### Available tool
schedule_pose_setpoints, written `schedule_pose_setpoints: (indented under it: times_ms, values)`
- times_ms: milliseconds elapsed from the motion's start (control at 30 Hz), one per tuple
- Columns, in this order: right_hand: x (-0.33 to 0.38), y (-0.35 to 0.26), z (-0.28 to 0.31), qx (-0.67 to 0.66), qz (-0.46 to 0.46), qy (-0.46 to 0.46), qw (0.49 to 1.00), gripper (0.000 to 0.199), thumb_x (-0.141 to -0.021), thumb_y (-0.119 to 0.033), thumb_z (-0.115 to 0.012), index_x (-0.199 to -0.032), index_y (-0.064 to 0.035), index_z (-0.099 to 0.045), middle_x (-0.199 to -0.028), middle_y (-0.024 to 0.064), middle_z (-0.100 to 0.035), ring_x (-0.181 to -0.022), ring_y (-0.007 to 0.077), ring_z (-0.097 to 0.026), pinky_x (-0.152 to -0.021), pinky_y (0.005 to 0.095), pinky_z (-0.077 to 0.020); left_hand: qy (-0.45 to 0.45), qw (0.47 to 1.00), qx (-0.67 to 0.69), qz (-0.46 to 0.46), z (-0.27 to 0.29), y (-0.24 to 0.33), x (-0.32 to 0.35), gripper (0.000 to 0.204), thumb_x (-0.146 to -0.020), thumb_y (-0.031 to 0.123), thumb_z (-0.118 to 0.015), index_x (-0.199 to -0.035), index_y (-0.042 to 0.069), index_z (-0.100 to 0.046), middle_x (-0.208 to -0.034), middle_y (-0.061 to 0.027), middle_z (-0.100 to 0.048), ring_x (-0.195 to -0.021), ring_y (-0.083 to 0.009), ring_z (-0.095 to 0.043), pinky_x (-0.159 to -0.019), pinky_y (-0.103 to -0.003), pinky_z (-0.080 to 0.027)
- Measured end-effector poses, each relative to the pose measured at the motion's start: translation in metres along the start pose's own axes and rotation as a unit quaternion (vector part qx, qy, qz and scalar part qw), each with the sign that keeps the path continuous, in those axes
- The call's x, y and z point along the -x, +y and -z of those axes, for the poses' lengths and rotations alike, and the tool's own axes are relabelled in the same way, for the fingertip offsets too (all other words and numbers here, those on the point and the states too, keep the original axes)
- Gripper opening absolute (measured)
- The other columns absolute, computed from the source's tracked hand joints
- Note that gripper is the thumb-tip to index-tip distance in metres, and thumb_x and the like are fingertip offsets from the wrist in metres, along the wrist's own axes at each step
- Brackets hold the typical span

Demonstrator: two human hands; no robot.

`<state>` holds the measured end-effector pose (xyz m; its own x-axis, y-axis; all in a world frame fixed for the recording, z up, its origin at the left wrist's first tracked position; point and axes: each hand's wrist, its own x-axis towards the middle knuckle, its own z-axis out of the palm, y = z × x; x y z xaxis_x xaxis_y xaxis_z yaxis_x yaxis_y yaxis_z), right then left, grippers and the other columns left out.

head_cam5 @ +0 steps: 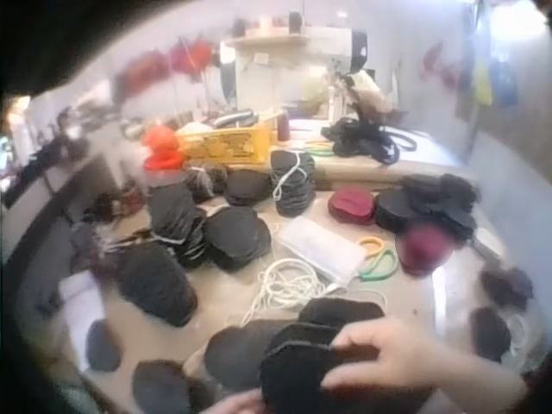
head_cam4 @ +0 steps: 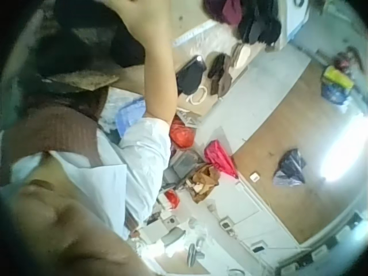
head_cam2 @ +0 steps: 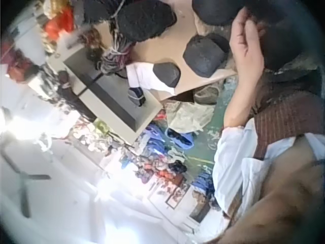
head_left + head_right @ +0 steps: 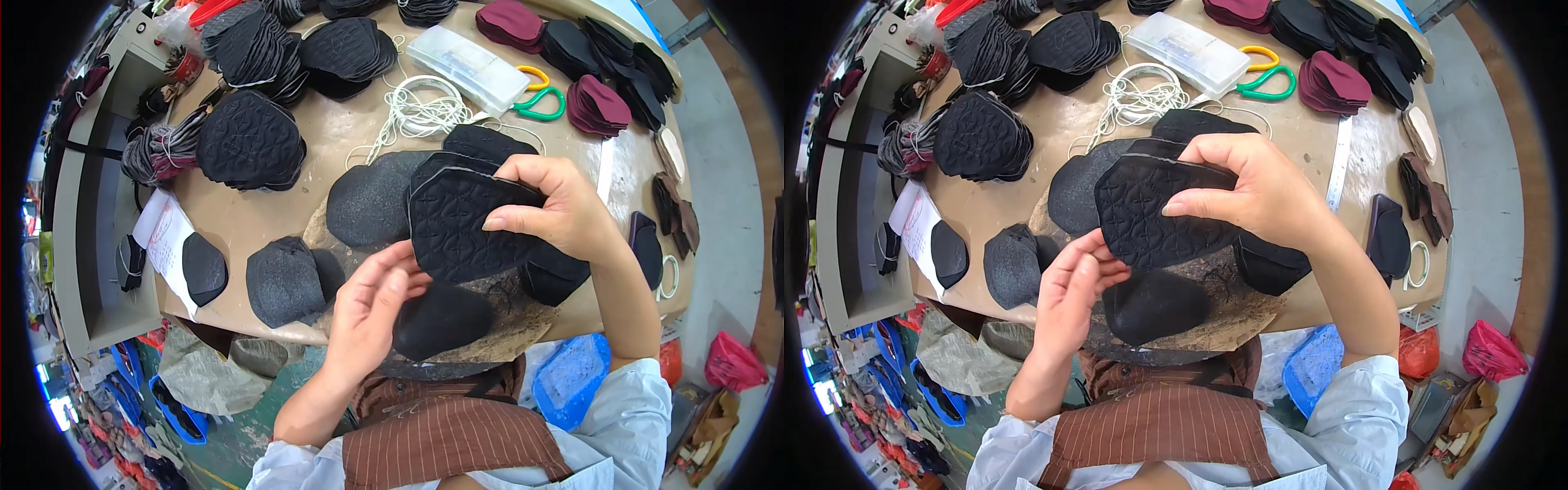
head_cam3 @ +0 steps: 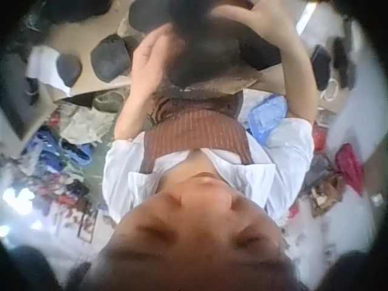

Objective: The person repeatedly picks up black textured fabric pieces from a table, aligns them, and stacks them into neat piles. The person handles the pieces one at a time, occasionally adjusting the stacks to keep them aligned.

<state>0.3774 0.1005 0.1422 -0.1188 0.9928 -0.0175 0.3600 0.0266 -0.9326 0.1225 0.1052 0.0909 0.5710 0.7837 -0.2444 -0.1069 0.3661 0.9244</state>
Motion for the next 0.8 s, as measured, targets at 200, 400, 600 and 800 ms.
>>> schedule_pose_setpoints:
  times_ms: [200, 400, 600, 800]
  values:
    - [0.004, -0.002, 0.002, -0.103, -0.062, -0.008, 0.993, 0.017, -0.08, -0.01, -0.074, -0.085, 0.0, -0.062, -0.079, -0.0038, -0.06, -0.074, 0.0031, -0.052, -0.066, 0.0209, -0.0447, -0.03, 0.988, 0.14, 0.058, -0.001, 0.007, 0.002, 0.041, -0.103, 0.03, -0.034, -0.123, -0.001, -0.05, -0.103, -0.0159, -0.063, -0.094, -0.0319, -0.066, -0.081, -0.041, -0.055]
    - [0.006, 0.008, 0.002, -0.103, -0.078, 0.003, 0.992, 0.016, -0.08, -0.009, -0.074, -0.085, -0.0003, -0.062, -0.08, -0.004, -0.06, -0.075, 0.0029, -0.052, -0.067, 0.0217, -0.0453, -0.036, 0.986, 0.146, 0.076, -0.002, 0.009, 0.003, 0.038, -0.102, 0.027, -0.037, -0.124, -0.001, -0.049, -0.103, -0.0172, -0.064, -0.092, -0.0345, -0.067, -0.078, -0.04, -0.056]
    - [0.005, 0.004, -0.003, -0.078, -0.045, -0.008, 0.996, 0.016, -0.078, -0.007, -0.075, -0.087, 0.0003, -0.064, -0.079, -0.0026, -0.061, -0.075, 0.0044, -0.054, -0.068, 0.0226, -0.0459, -0.052, 0.998, -0.033, 0.031, -0.01, 0.009, -0.004, 0.024, -0.096, 0.007, -0.052, -0.118, -0.003, -0.053, -0.105, -0.0135, -0.063, -0.091, -0.0181, -0.066, -0.077, -0.03, -0.055]
    - [0.004, -0.018, 0.039, -0.151, 0.026, 0.109, 0.982, 0.021, -0.078, -0.009, -0.074, -0.095, 0.0011, -0.065, -0.086, -0.0021, -0.063, -0.079, 0.0045, -0.056, -0.07, 0.0208, -0.046, 0.029, 0.999, 0.01, -0.024, -0.002, 0.001, 0.001, 0.026, -0.098, 0.01, -0.048, -0.12, -0.003, -0.052, -0.106, -0.0129, -0.064, -0.093, -0.018, -0.065, -0.083, -0.031, -0.054]
